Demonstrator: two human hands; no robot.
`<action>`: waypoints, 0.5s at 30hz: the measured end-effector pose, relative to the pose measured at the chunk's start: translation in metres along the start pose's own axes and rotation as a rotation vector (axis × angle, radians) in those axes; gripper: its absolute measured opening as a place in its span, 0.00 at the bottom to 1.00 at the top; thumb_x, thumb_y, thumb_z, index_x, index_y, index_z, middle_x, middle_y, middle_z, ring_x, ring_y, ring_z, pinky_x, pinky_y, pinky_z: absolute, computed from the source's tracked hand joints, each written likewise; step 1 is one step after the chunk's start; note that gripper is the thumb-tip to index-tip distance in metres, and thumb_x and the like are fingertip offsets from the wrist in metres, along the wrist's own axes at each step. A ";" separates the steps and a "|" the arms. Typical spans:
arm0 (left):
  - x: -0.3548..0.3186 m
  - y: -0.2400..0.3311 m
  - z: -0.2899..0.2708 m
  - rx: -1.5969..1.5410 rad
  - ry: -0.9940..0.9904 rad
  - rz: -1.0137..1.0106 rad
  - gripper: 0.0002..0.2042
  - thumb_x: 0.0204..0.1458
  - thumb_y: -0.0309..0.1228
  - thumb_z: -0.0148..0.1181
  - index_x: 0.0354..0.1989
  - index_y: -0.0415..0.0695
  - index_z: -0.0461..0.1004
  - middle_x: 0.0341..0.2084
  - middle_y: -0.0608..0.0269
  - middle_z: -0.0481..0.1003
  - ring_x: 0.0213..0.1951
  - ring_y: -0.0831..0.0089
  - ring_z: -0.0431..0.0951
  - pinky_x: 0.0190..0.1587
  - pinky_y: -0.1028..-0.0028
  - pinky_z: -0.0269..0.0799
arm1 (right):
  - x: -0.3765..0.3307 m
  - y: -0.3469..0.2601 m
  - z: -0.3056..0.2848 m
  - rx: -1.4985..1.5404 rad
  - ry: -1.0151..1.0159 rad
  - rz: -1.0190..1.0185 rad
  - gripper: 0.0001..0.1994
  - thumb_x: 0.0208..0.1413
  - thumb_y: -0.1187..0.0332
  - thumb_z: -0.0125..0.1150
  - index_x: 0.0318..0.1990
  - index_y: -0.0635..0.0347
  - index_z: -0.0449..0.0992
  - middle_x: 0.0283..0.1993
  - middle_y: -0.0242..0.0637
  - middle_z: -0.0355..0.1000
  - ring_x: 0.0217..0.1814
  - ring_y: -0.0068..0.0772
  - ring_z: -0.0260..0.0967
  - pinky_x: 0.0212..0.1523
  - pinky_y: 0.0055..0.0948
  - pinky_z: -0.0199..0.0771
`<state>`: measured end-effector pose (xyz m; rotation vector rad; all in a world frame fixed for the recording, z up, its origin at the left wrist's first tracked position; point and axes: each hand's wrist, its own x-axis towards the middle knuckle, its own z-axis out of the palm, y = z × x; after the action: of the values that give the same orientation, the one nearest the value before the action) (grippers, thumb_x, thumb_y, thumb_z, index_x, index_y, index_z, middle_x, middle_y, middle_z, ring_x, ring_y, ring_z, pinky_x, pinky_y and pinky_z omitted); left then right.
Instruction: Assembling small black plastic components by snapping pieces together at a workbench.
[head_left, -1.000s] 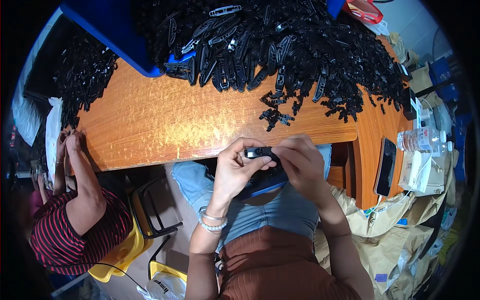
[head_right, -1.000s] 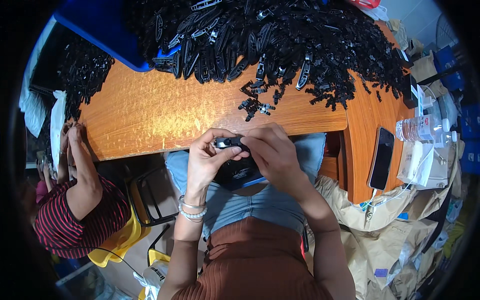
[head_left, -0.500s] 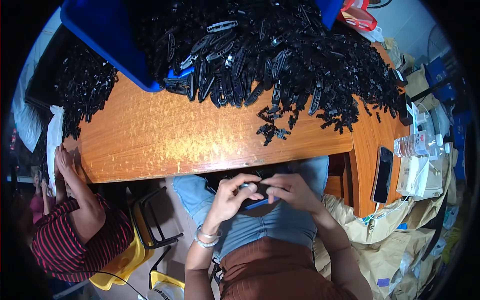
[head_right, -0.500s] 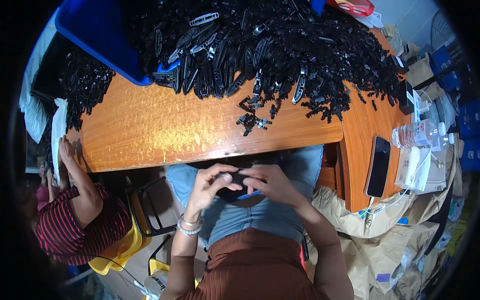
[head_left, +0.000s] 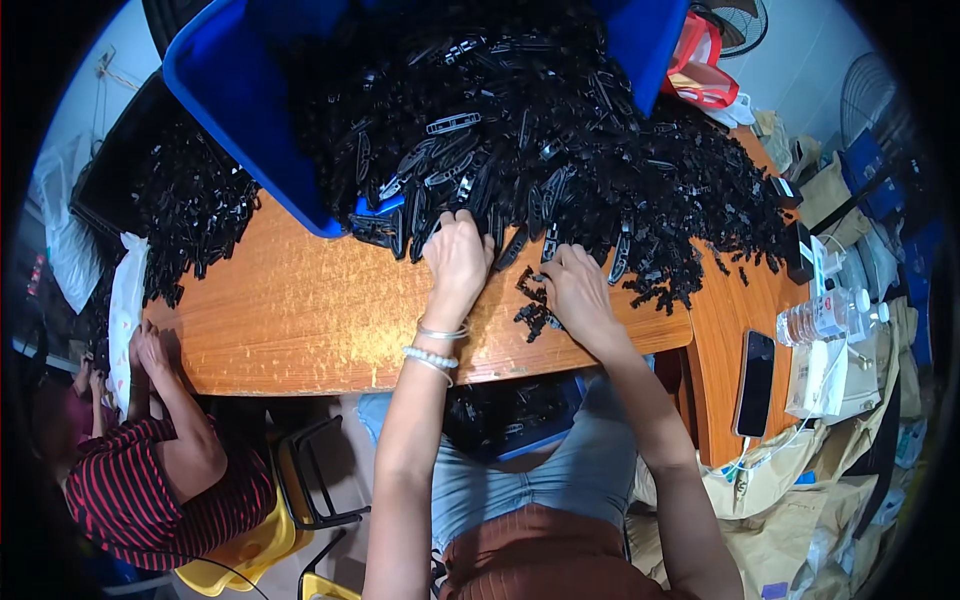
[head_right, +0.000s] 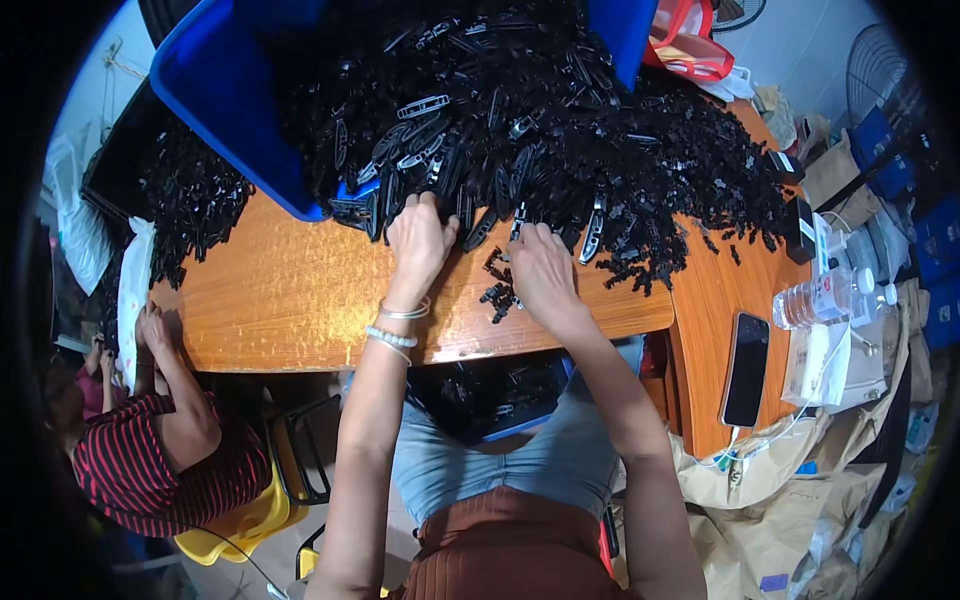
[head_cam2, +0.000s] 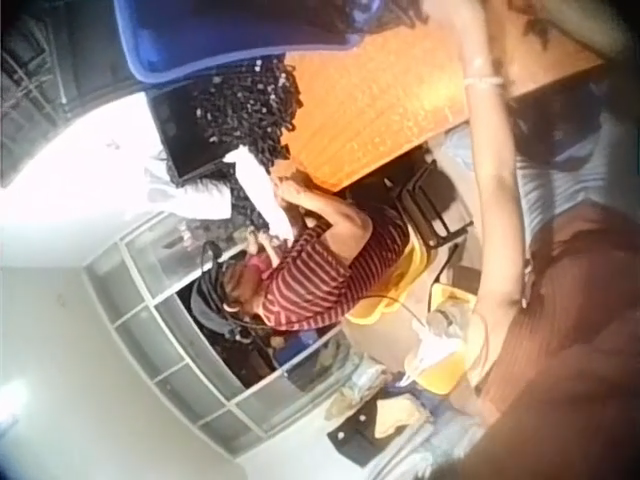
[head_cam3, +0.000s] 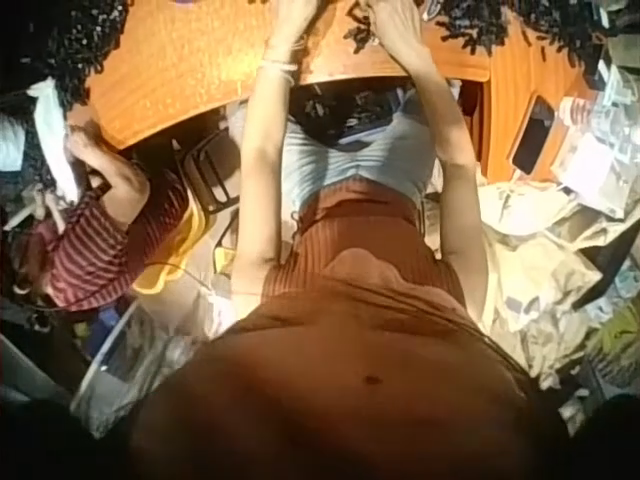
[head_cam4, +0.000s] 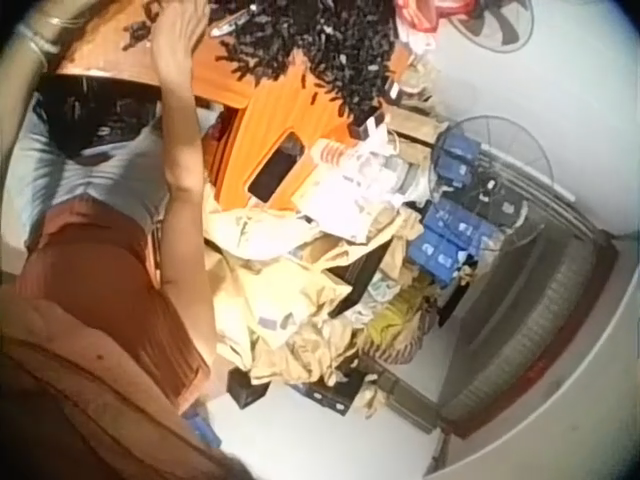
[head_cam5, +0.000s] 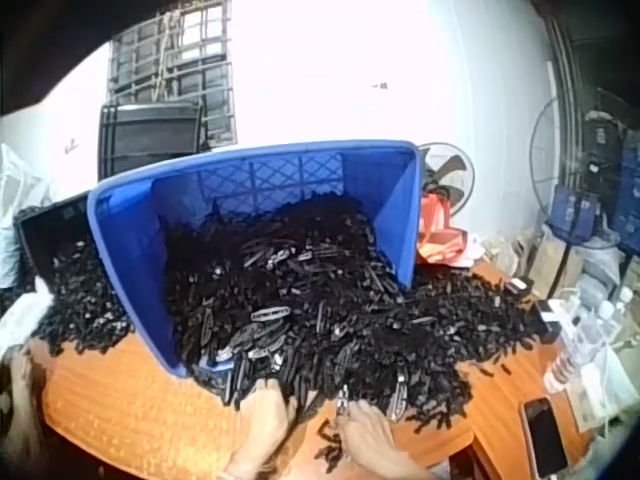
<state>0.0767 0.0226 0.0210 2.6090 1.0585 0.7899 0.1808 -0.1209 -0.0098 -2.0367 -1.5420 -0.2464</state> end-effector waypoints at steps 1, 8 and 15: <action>-0.002 -0.005 -0.002 -0.019 -0.020 -0.008 0.13 0.41 0.32 0.65 0.30 0.36 0.72 0.33 0.46 0.70 0.30 0.48 0.75 0.32 0.58 0.70 | 0.000 0.001 0.001 -0.021 -0.010 -0.010 0.05 0.43 0.79 0.58 0.31 0.67 0.75 0.31 0.41 0.65 0.38 0.41 0.64 0.40 0.35 0.65; -0.045 -0.021 -0.020 -0.330 0.057 -0.137 0.09 0.42 0.27 0.63 0.29 0.35 0.72 0.27 0.52 0.70 0.24 0.58 0.72 0.28 0.63 0.68 | -0.011 0.003 -0.013 0.199 0.154 0.029 0.05 0.47 0.78 0.56 0.33 0.66 0.70 0.32 0.42 0.65 0.37 0.42 0.64 0.38 0.34 0.65; -0.095 -0.021 -0.022 -1.574 -0.039 -0.523 0.12 0.50 0.19 0.58 0.43 0.38 0.66 0.25 0.61 0.76 0.16 0.84 0.68 0.16 0.87 0.63 | -0.043 -0.049 -0.008 1.065 0.218 0.497 0.08 0.55 0.83 0.49 0.42 0.69 0.69 0.34 0.32 0.66 0.33 0.15 0.66 0.32 0.16 0.64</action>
<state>-0.0045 -0.0281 -0.0065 0.9655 0.5637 0.8534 0.1233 -0.1519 -0.0068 -1.3659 -0.7033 0.4481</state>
